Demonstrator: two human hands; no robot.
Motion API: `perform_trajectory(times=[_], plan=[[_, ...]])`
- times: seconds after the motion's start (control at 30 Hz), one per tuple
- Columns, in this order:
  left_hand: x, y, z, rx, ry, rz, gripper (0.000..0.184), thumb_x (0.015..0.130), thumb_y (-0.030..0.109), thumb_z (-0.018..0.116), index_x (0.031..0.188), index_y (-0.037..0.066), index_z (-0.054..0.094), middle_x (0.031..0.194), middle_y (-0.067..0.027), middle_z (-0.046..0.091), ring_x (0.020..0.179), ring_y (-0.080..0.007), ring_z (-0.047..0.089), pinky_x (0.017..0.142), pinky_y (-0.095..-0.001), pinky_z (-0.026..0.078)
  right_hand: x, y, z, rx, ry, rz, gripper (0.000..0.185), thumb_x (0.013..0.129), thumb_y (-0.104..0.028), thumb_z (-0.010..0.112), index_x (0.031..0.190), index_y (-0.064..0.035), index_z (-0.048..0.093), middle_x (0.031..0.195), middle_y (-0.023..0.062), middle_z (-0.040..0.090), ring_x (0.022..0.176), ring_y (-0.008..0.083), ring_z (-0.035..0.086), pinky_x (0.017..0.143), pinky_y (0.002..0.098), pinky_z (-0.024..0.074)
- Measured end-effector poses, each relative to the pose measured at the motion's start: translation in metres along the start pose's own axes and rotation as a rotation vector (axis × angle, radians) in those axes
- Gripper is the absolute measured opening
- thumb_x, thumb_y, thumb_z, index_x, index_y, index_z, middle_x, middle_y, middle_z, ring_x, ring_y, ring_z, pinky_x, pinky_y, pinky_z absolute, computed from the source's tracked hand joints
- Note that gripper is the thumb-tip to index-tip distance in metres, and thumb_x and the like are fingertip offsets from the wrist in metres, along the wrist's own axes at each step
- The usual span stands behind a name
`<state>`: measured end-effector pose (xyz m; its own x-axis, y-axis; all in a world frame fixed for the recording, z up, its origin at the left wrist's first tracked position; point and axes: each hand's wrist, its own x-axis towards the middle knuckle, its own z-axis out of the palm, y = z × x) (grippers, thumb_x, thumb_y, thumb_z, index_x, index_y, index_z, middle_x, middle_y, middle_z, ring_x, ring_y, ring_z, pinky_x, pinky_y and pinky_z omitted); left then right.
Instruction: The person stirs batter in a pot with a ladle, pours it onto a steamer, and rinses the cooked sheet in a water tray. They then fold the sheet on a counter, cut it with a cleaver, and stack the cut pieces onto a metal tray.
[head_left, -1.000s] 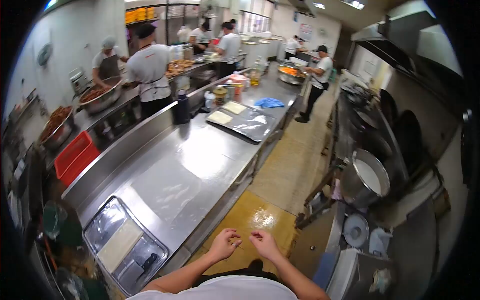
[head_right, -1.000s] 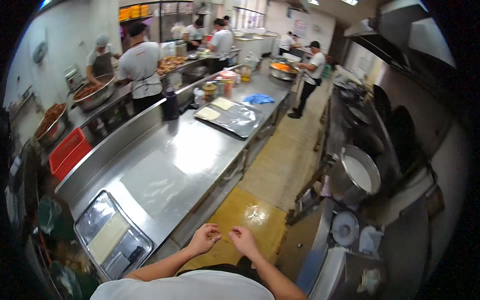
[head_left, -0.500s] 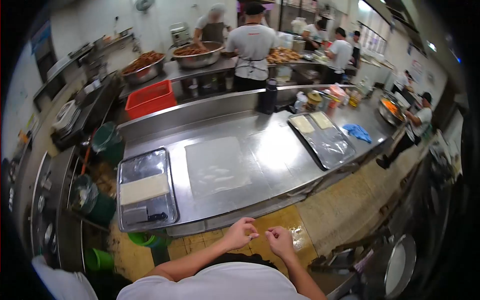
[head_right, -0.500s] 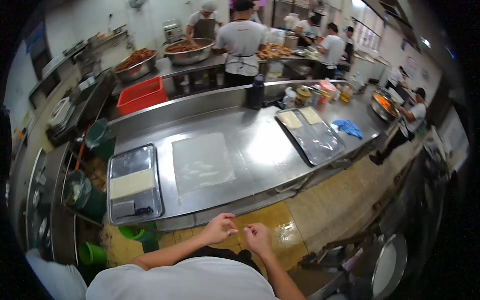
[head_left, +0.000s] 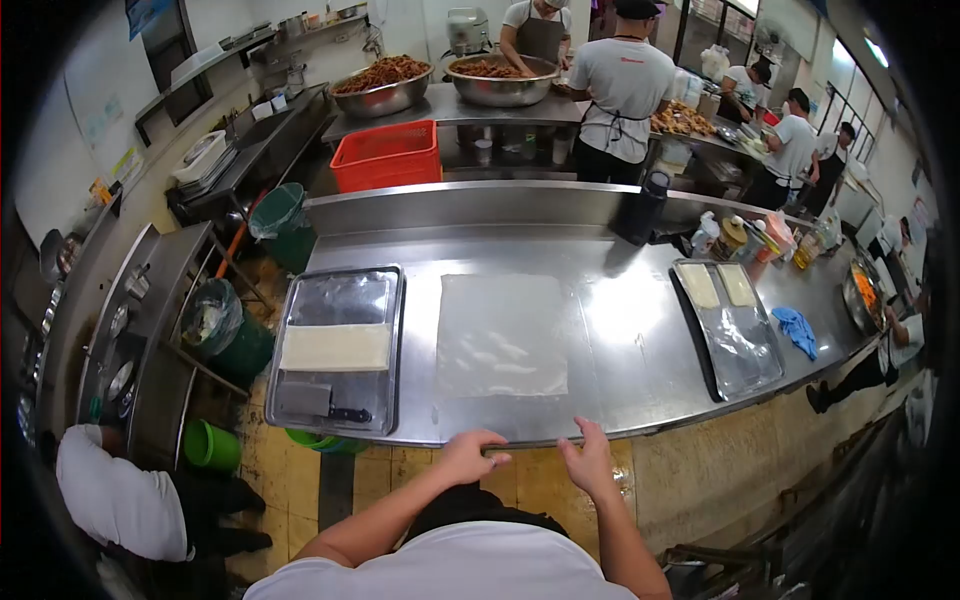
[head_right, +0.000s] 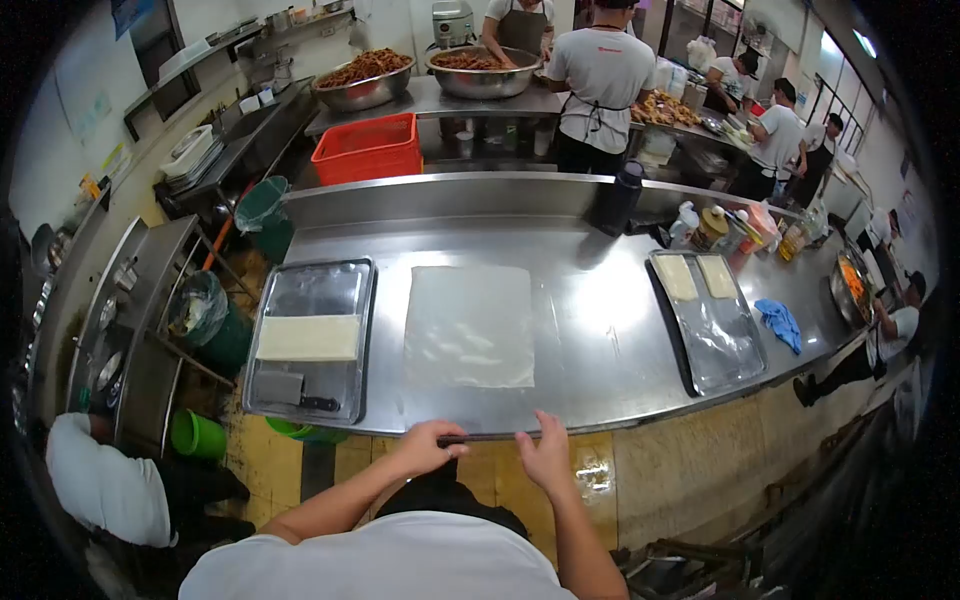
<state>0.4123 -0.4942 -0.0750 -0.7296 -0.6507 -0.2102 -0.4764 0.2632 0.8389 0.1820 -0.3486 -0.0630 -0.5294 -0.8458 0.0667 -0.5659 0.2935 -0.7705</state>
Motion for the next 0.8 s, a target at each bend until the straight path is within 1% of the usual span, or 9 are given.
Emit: perform_trajectory(times=[0.1, 0.17, 0.23, 0.27, 0.37, 0.47, 0.6, 0.7, 0.8], plan=[[0.048, -0.021, -0.061, 0.07, 0.118, -0.092, 0.039, 0.086, 0.037, 0.081, 0.113, 0.009, 0.077, 0.105, -0.0148, 0.077, 0.095, -0.0281, 0.074, 0.085, -0.0384, 0.057, 0.055, -0.003, 0.016, -0.027, -0.042, 0.025, 0.054, 0.088, -0.021, 0.075, 0.133, 0.004, 0.058, 0.131, 0.0283, 0.059, 0.125, 0.0448, 0.055, 0.107, 0.0474, 0.0448], [0.092, -0.038, -0.105, 0.116, 0.187, -0.148, 0.038, 0.088, 0.038, 0.079, 0.113, 0.01, 0.078, 0.104, -0.0161, 0.076, 0.099, -0.0336, 0.073, 0.088, -0.0428, 0.057, 0.097, -0.008, 0.022, -0.039, -0.054, 0.061, 0.053, 0.089, -0.023, 0.074, 0.132, 0.0038, 0.058, 0.131, 0.0279, 0.059, 0.125, 0.0444, 0.055, 0.107, 0.0474, 0.0451], [0.141, -0.049, -0.148, 0.115, 0.247, -0.222, 0.036, 0.087, 0.037, 0.078, 0.11, 0.009, 0.078, 0.102, -0.0182, 0.076, 0.096, -0.0342, 0.073, 0.087, -0.0429, 0.057, 0.138, -0.014, 0.029, -0.048, -0.064, 0.127, 0.053, 0.089, -0.025, 0.073, 0.132, 0.0035, 0.059, 0.131, 0.0274, 0.06, 0.124, 0.044, 0.057, 0.106, 0.0474, 0.0459], [0.166, -0.061, -0.167, 0.111, 0.285, -0.202, 0.034, 0.087, 0.036, 0.078, 0.106, 0.008, 0.078, 0.102, -0.0192, 0.076, 0.096, -0.0349, 0.073, 0.087, -0.0435, 0.057, 0.157, -0.019, 0.032, -0.109, -0.04, 0.086, 0.05, 0.09, -0.025, 0.072, 0.13, 0.003, 0.061, 0.13, 0.0263, 0.061, 0.121, 0.0418, 0.059, 0.103, 0.0467, 0.0481], [0.238, -0.076, -0.212, 0.21, 0.38, -0.191, 0.028, 0.087, 0.034, 0.078, 0.093, 0.006, 0.077, 0.103, -0.0201, 0.073, 0.098, -0.0364, 0.07, 0.089, -0.0451, 0.055, 0.218, -0.04, 0.043, -0.1, -0.088, 0.153, 0.047, 0.09, -0.024, 0.072, 0.128, 0.0025, 0.063, 0.128, 0.0252, 0.062, 0.119, 0.0397, 0.061, 0.101, 0.0465, 0.0489], [0.301, -0.101, -0.231, 0.341, 0.448, -0.109, 0.029, 0.087, 0.033, 0.079, 0.091, 0.005, 0.075, 0.106, -0.0177, 0.071, 0.101, -0.0356, 0.067, 0.091, -0.0451, 0.054, 0.268, -0.056, 0.068, -0.108, -0.122, 0.142, 0.043, 0.091, -0.023, 0.071, 0.125, 0.0028, 0.066, 0.124, 0.025, 0.066, 0.112, 0.0382, 0.066, 0.097, 0.0452, 0.0521], [0.355, -0.119, -0.238, 0.401, 0.439, -0.102, 0.03, 0.088, 0.029, 0.077, 0.103, 0.004, 0.072, 0.113, -0.0162, 0.066, 0.109, -0.0358, 0.064, 0.094, -0.0466, 0.053, 0.316, -0.071, 0.101, -0.073, -0.192, 0.114, 0.041, 0.091, -0.022, 0.07, 0.124, 0.0029, 0.068, 0.123, 0.0264, 0.069, 0.107, 0.0385, 0.069, 0.095, 0.0447, 0.0542], [0.378, -0.124, -0.241, 0.431, 0.371, -0.19, 0.028, 0.087, 0.027, 0.076, 0.102, 0.004, 0.072, 0.112, -0.0173, 0.066, 0.108, -0.0358, 0.065, 0.094, -0.0462, 0.053, 0.346, -0.075, 0.117, -0.11, -0.245, 0.115, 0.04, 0.091, -0.022, 0.07, 0.123, 0.003, 0.07, 0.12, 0.0264, 0.07, 0.109, 0.0388, 0.069, 0.095, 0.0445, 0.0544], [0.386, -0.12, -0.247, 0.416, 0.259, -0.222, 0.028, 0.086, 0.024, 0.075, 0.105, 0.004, 0.071, 0.115, -0.0177, 0.066, 0.112, -0.0365, 0.063, 0.094, -0.0478, 0.054, 0.374, -0.064, 0.126, -0.145, -0.282, 0.117, 0.043, 0.093, -0.023, 0.069, 0.126, 0.0047, 0.067, 0.121, 0.0234, 0.071, 0.107, 0.0332, 0.07, 0.093, 0.0403, 0.0555]])
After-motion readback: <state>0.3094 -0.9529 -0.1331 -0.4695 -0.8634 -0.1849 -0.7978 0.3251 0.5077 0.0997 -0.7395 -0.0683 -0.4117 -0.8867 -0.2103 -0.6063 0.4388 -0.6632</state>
